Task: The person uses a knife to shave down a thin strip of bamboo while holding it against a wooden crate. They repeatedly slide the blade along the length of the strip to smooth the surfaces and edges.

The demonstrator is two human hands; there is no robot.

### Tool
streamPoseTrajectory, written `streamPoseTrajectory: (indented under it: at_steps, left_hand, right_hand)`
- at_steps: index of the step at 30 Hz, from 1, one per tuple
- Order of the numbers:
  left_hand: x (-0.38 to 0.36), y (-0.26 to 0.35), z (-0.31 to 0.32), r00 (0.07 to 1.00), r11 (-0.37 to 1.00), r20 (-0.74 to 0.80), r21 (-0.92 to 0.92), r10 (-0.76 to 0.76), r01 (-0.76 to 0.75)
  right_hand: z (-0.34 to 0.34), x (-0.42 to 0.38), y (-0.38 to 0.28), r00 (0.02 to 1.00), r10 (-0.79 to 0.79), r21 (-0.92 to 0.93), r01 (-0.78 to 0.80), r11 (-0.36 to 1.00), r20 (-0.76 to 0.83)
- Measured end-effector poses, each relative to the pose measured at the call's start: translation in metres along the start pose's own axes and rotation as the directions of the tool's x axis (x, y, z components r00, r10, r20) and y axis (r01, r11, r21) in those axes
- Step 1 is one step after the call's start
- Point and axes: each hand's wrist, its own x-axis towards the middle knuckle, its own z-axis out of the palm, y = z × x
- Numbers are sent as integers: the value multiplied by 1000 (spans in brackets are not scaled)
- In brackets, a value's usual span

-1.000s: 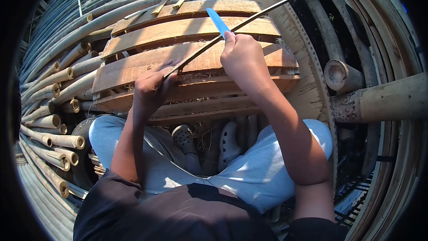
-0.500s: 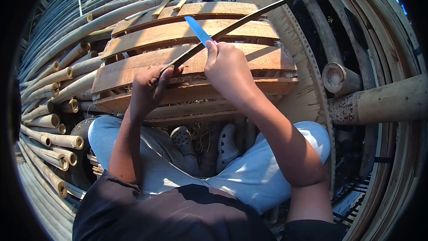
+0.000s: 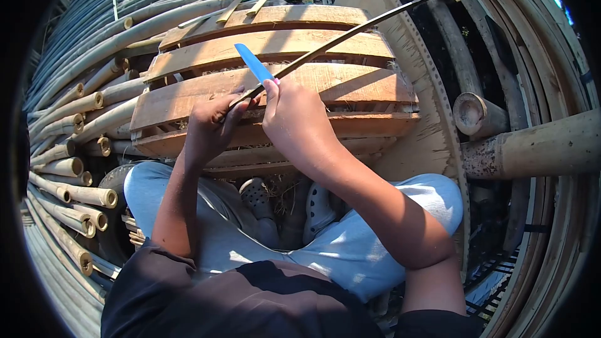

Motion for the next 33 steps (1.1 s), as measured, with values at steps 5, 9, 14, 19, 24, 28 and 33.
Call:
streamPoseTrajectory:
  at_steps: [5,9,14,19,24,28,33]
  left_hand:
    - [1,12,-2,986,980,11,-109,-167,167]
    - [2,10,-6,985,985,67,-52,-158,162]
    - [-1,3,-1,993,991,25,-60,-115,116]
    - [0,4,-8,987,972,65,-180,-144,154]
    - [-1,2,-45,967,973,217,-155,-135,170]
    - [-2,1,-78,953,983,293,-139,-77,122]
    - [-4,-5,-103,907,974,404,-131,-119,186]
  right_hand:
    - [-38,38,14,985,158,-53,-162,985,-73]
    - [4,-6,1,993,-120,-15,120,993,-6]
    - [-39,32,16,994,105,-51,-107,993,-32]
    - [-63,27,26,984,162,-35,-159,987,69]
    - [-81,32,51,981,-54,21,59,998,-186]
    - [-92,35,57,969,-164,-122,142,982,-187]
    - [-100,33,57,978,-162,-160,140,977,-133]
